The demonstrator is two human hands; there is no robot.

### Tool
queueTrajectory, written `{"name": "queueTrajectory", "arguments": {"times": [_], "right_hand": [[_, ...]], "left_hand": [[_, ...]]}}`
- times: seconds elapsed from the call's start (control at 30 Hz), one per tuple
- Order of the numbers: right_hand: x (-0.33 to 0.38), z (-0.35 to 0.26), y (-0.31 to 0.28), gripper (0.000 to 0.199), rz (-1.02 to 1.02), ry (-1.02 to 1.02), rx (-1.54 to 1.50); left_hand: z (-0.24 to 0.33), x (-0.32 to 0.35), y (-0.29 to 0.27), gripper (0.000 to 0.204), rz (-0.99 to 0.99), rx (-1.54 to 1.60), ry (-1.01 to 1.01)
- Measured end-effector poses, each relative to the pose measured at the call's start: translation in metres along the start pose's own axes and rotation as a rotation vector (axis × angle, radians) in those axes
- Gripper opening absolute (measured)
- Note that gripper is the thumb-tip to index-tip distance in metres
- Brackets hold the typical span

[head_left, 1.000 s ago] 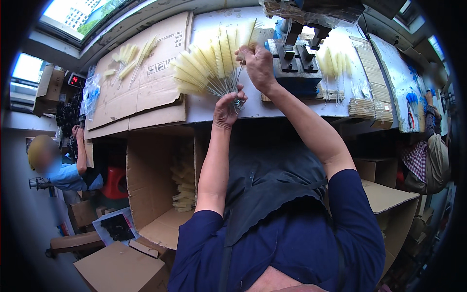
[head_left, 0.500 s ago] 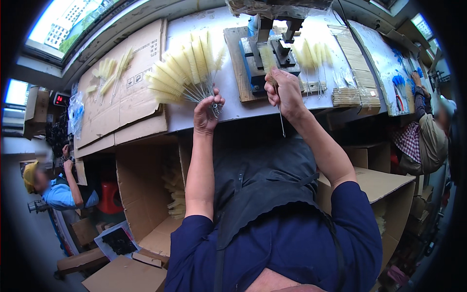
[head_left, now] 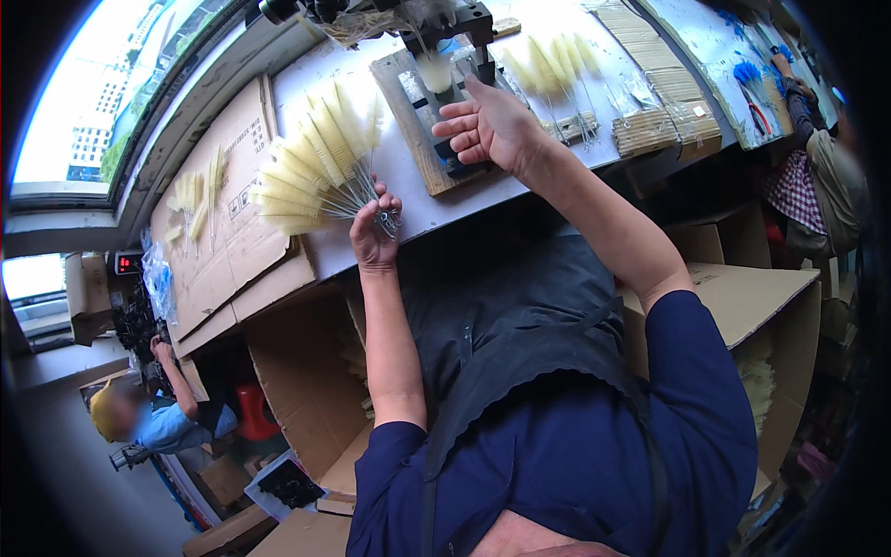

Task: Assembling industrial brush heads using a manual press machine.

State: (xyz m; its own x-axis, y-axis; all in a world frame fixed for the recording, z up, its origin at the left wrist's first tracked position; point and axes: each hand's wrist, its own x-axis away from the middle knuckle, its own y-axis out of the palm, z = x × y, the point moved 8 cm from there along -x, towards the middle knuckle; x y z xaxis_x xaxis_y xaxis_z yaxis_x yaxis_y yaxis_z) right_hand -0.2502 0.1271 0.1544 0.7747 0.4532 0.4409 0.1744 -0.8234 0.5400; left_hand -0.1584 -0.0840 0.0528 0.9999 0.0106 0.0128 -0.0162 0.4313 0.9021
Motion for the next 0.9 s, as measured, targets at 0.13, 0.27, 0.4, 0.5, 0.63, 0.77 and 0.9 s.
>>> {"name": "queueTrajectory", "arguments": {"times": [0.13, 0.27, 0.4, 0.5, 0.63, 0.77, 0.9], "right_hand": [[0.010, -0.010, 0.015, 0.067, -0.020, 0.011, -0.096], [0.010, -0.018, 0.031, 0.056, -0.019, -0.039, -0.071], [-0.009, 0.015, 0.029, 0.030, -0.036, 0.102, -0.030], [0.001, 0.025, 0.032, 0.029, -0.069, -0.032, 0.168], [0.026, -0.003, -0.005, 0.029, 0.069, -0.255, 0.262], [0.027, -0.019, -0.049, 0.031, 0.176, -0.312, 0.286], [0.017, -0.017, -0.060, 0.028, 0.107, -0.223, 0.154]], "left_hand": [[0.004, 0.002, 0.000, 0.056, -0.011, 0.007, 0.016], [0.003, 0.000, 0.000, 0.056, -0.011, 0.018, 0.006], [0.001, -0.001, -0.001, 0.056, -0.004, 0.025, 0.003], [0.000, -0.001, -0.002, 0.056, 0.000, 0.026, 0.001], [0.003, 0.001, -0.002, 0.056, 0.000, 0.023, 0.011], [0.005, 0.001, -0.003, 0.056, 0.015, 0.002, 0.016], [0.004, 0.000, -0.001, 0.057, 0.016, 0.015, 0.012]]}}
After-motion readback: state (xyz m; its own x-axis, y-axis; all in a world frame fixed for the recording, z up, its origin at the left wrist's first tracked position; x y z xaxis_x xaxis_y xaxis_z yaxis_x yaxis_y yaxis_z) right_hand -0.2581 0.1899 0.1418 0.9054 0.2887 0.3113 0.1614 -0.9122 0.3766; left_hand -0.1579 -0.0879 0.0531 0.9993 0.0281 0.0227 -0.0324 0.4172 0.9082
